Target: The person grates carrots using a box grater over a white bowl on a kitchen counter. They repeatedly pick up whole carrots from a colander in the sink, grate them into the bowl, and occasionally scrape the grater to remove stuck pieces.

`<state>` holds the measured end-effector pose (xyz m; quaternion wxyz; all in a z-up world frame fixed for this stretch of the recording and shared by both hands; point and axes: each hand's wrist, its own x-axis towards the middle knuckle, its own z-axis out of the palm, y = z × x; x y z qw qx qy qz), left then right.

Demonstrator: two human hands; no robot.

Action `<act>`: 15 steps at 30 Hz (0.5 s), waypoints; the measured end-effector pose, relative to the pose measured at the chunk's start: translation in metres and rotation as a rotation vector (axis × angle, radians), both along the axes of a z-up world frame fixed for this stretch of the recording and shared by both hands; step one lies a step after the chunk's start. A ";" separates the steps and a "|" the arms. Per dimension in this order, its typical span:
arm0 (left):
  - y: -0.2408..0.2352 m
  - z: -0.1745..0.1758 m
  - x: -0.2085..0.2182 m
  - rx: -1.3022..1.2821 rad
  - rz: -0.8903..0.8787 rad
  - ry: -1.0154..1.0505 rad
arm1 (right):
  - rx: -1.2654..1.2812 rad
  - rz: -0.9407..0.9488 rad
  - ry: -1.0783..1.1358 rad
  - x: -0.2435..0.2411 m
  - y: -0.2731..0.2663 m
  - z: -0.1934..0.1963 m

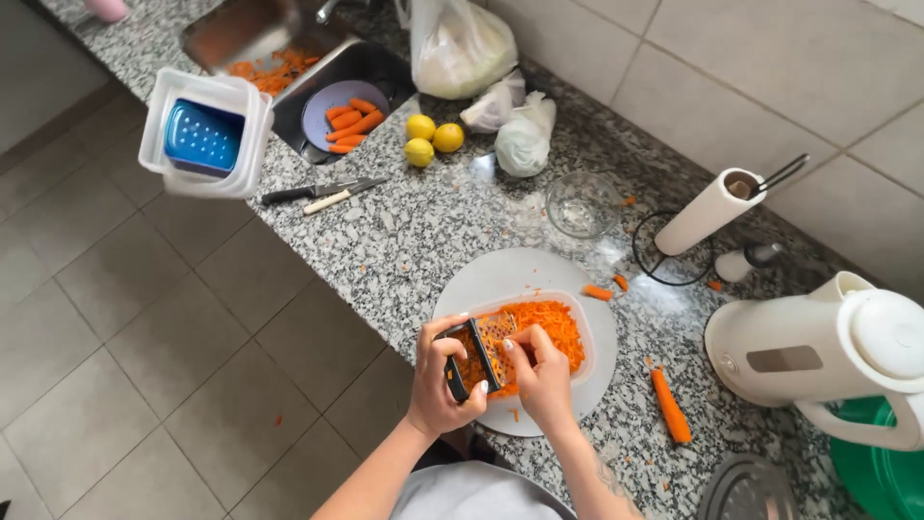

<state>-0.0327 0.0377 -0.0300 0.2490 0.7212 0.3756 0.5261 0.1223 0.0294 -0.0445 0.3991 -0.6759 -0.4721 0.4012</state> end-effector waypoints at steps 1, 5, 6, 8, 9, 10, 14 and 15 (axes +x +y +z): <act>0.004 0.000 0.000 0.006 -0.037 -0.009 | 0.023 -0.024 0.041 -0.001 -0.002 0.005; 0.005 -0.001 0.000 -0.010 -0.038 -0.004 | -0.116 -0.055 0.027 0.010 0.008 -0.022; 0.005 -0.001 0.002 -0.006 -0.024 -0.009 | -0.071 -0.024 0.025 0.006 0.006 -0.009; 0.007 0.000 0.003 -0.007 -0.018 -0.009 | -0.030 -0.001 0.027 0.006 0.007 -0.008; 0.007 0.000 0.004 -0.002 -0.018 0.008 | -0.048 -0.018 -0.014 0.009 0.009 -0.021; 0.007 0.000 0.005 0.003 -0.019 0.024 | -0.066 -0.033 -0.054 0.012 0.011 -0.033; 0.009 0.001 0.010 -0.007 0.006 0.051 | -0.041 -0.015 0.011 0.009 0.011 -0.011; 0.008 0.001 0.009 0.007 0.007 0.049 | -0.010 -0.002 0.032 0.006 0.008 -0.005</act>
